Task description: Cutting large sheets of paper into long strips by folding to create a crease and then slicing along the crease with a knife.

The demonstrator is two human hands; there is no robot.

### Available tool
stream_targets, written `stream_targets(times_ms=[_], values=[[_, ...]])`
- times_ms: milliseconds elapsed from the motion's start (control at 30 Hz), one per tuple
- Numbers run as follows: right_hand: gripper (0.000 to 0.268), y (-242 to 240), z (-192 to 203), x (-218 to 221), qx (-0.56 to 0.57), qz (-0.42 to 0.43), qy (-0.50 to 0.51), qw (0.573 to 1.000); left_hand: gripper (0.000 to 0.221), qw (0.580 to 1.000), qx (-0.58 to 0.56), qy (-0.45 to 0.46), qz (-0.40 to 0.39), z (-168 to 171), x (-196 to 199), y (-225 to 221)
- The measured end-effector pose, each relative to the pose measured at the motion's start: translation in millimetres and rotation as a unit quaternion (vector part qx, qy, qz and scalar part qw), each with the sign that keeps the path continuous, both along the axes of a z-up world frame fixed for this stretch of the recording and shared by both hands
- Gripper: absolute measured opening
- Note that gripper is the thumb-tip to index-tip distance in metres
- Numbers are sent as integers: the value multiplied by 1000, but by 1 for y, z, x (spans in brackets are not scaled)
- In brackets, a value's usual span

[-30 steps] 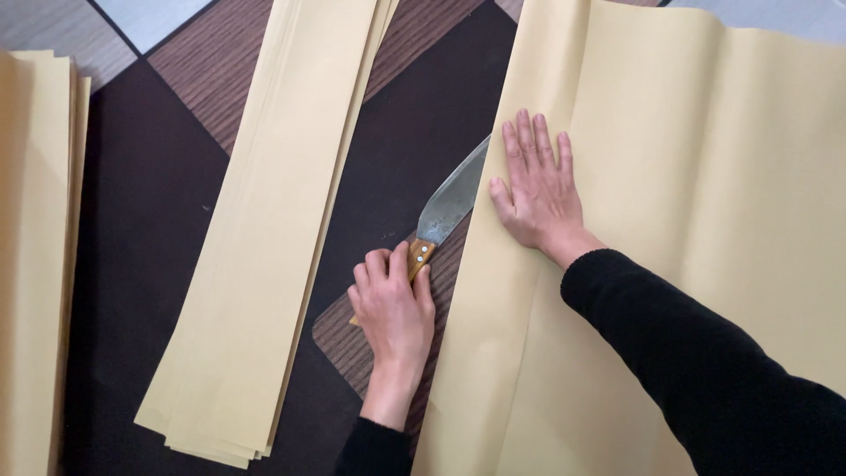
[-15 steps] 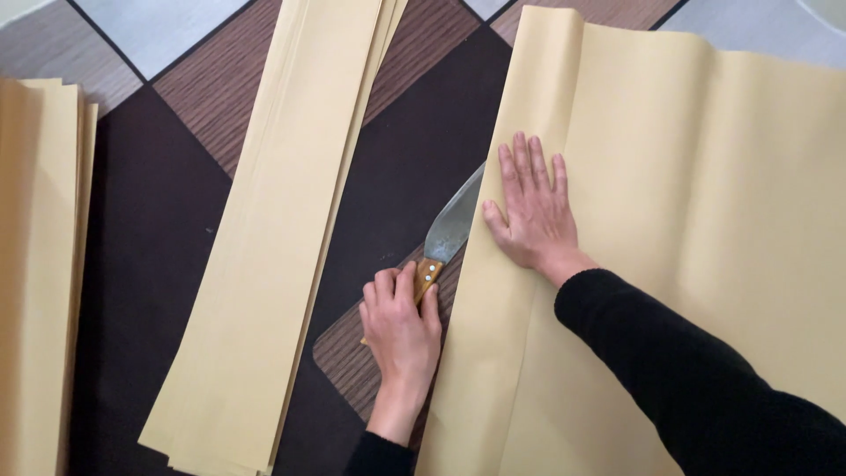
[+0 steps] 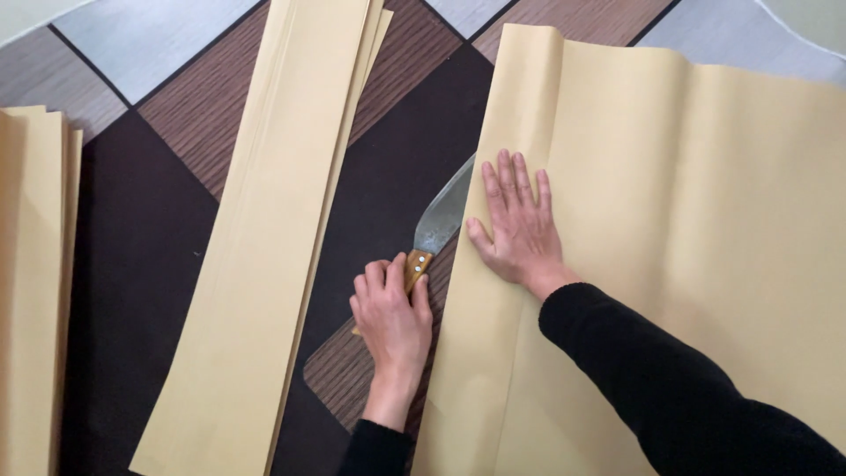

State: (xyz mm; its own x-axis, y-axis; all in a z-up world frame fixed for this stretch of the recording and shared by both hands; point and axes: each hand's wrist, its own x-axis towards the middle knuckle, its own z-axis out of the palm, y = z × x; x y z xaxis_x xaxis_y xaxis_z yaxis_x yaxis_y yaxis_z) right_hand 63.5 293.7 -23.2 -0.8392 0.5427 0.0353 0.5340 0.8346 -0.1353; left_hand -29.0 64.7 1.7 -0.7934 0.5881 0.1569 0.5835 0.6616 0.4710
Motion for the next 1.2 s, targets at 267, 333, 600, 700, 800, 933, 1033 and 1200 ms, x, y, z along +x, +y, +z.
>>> stream_targets(times_ms=[267, 333, 600, 700, 800, 933, 1033, 1200], values=[[93, 0, -2, -1, -6, 4, 8, 1000, 49, 1000, -5, -4, 0, -3, -13, 20], [93, 1, -3, 0, -4, 4, 8, 1000, 48, 1000, -7, -5, -1, -3, -16, 26], [94, -1, -3, 0, -9, 0, 10, 1000, 49, 1000, 2, 14, -2, -7, -30, 50], [93, -1, -2, 0, -5, 2, 14, 1000, 49, 1000, -2, 19, 0, -8, -33, 58], [94, -1, -3, 1, -7, 4, 20, 1000, 49, 1000, -2, 17, -9, -7, -33, 57], [93, -2, -2, 1, -7, 2, 17, 1000, 50, 999, 9, -6, -30, 0, -21, 40], [95, -3, -1, 0, -6, 2, 18, 1000, 47, 999, 8, -9, -30, 1, -18, 38], [94, -3, -1, -1, -13, -10, -5, 1000, 50, 1000, 20, 11, -17, -11, -25, 56]])
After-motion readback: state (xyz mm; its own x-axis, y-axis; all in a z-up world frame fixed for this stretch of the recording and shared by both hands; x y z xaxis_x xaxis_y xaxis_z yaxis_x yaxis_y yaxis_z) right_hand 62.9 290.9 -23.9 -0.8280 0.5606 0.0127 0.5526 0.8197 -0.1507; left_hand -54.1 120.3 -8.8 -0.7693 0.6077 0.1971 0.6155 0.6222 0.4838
